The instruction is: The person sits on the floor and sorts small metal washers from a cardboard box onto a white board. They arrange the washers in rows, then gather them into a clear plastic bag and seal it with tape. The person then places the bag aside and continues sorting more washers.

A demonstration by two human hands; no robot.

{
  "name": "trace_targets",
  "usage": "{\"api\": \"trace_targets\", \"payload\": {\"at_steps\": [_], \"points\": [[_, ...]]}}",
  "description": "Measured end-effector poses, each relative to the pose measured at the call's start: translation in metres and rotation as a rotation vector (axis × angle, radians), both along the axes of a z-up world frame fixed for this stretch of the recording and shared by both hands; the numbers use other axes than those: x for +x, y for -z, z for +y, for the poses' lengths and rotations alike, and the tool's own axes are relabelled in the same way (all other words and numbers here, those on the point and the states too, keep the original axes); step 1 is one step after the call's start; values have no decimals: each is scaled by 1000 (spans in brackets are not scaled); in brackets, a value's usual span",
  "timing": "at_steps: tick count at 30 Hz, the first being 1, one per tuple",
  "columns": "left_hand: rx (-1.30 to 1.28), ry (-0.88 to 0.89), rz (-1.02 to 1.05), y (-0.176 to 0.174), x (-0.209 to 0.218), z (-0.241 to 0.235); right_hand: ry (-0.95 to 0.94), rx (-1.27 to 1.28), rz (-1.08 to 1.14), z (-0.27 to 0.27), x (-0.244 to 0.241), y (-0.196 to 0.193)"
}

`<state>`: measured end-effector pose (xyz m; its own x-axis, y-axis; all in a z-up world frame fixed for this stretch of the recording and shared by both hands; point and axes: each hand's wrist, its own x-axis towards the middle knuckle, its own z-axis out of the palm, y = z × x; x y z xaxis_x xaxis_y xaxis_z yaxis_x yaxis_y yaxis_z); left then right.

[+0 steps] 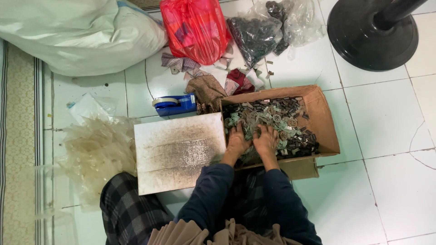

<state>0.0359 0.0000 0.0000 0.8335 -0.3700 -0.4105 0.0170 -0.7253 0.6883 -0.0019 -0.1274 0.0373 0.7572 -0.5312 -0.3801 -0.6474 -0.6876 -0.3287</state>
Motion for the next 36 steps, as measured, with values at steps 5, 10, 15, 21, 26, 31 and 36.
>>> {"api": "trace_targets", "payload": {"at_steps": [5, 10, 15, 21, 26, 31, 36], "points": [[108, -50, -146, 51, -6, -17, -5, -45, 7, 7, -3, -10], [-22, -19, -34, 59, 14, -7, -11, -50, -3, -1, -5, 12], [-87, -9, 157, 3, 12, 2, 31, 19, -69, 9, -12, -18], [-167, -98, 288, 13, 23, 7, -18, 14, -47, 6, -15, 1], [-184, -69, 390, -3, 29, 6, -9, 50, -85, 8, -16, -19], [-192, 10, 373, -35, 26, 11, 55, 169, -140, -6, -19, 8], [-213, 73, 466, -28, 26, 16, 194, 549, -383, -6, -27, 2]]}}
